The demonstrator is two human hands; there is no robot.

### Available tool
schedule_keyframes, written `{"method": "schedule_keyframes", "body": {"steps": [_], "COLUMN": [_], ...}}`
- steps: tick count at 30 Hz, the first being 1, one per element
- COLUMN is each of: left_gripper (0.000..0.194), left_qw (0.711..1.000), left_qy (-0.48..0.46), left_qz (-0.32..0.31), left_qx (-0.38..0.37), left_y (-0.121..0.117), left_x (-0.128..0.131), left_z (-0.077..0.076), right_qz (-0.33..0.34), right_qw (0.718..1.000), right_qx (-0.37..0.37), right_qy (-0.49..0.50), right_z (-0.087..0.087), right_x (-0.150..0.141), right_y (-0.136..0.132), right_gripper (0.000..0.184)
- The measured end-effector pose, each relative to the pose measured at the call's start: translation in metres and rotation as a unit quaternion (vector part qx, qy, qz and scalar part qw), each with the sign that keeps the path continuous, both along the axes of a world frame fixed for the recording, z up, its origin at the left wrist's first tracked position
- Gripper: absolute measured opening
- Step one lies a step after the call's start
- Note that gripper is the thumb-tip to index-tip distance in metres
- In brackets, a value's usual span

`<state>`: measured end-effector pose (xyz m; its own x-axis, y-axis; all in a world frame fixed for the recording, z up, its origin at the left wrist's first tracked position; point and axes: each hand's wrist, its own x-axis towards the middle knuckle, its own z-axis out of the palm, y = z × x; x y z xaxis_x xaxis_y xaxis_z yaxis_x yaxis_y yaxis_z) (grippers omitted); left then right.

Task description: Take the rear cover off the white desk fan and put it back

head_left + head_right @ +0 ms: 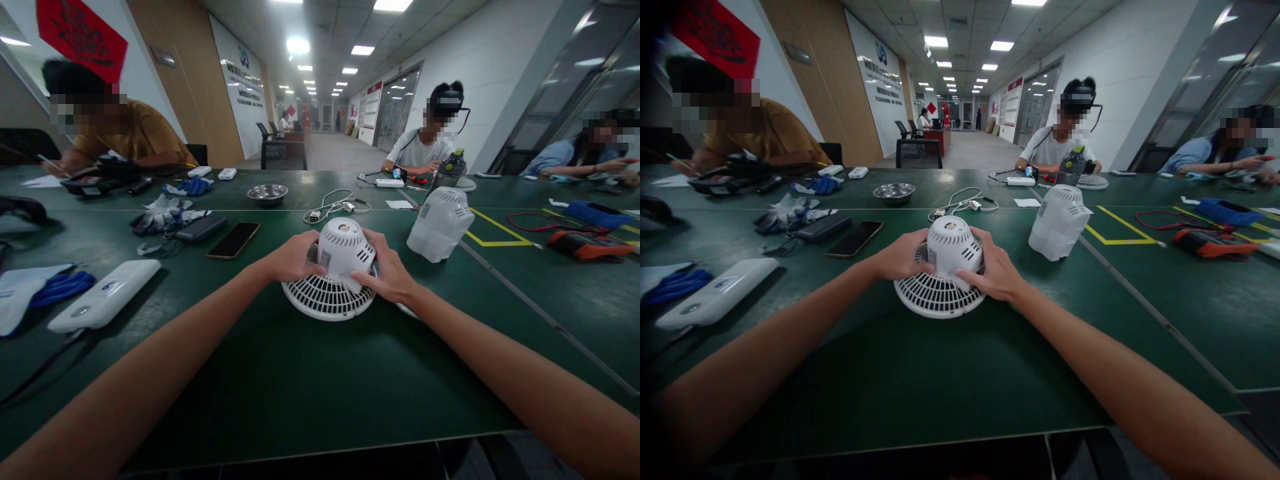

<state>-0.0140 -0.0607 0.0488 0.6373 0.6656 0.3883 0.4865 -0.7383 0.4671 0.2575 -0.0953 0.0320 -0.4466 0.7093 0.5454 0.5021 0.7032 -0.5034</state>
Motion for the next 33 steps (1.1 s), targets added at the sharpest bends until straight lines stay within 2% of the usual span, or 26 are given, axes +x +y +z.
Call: {"method": "schedule_keyframes", "body": {"steps": [2,3,7,9,13,20,26,33], "left_gripper": [0.064,0.071,0.122,0.134,0.135,0.122,0.12,0.135], "left_qw": [1.0,0.999,0.993,0.993,0.994,0.995,0.995,0.996], "left_qy": [-0.025,-0.039,-0.08,-0.088,-0.098,-0.093,-0.094,-0.072], "left_qz": [0.0,-0.008,-0.061,-0.064,-0.037,-0.004,-0.015,-0.051], "left_qx": [-0.011,-0.025,-0.062,-0.04,0.017,0.023,-0.003,-0.004], "left_y": [0.0,0.0,-0.005,-0.009,-0.015,-0.018,-0.015,-0.008], "left_x": [-0.001,-0.001,0.007,0.013,0.021,0.023,0.018,0.012], "left_z": [-0.002,-0.003,-0.007,-0.009,-0.012,-0.011,-0.01,-0.009], "right_qz": [0.025,0.039,0.076,0.085,0.086,0.076,0.076,0.088], "right_qw": [0.999,0.998,0.992,0.991,0.988,0.988,0.988,0.986], "right_qx": [-0.033,-0.055,-0.1,-0.107,-0.126,-0.131,-0.131,-0.143], "right_qy": [-0.007,-0.006,0.004,0.008,0.011,-0.003,0.001,0.0], "right_z": [0.003,0.004,0.003,0.003,0.007,0.013,0.012,0.013], "right_x": [0.004,0.005,0.007,0.006,0.005,0.002,0.003,0.004], "right_y": [-0.001,-0.001,0.0,0.001,0.0,-0.004,-0.004,-0.003], "right_gripper": [0.095,0.096,0.099,0.102,0.103,0.102,0.097,0.099]}}
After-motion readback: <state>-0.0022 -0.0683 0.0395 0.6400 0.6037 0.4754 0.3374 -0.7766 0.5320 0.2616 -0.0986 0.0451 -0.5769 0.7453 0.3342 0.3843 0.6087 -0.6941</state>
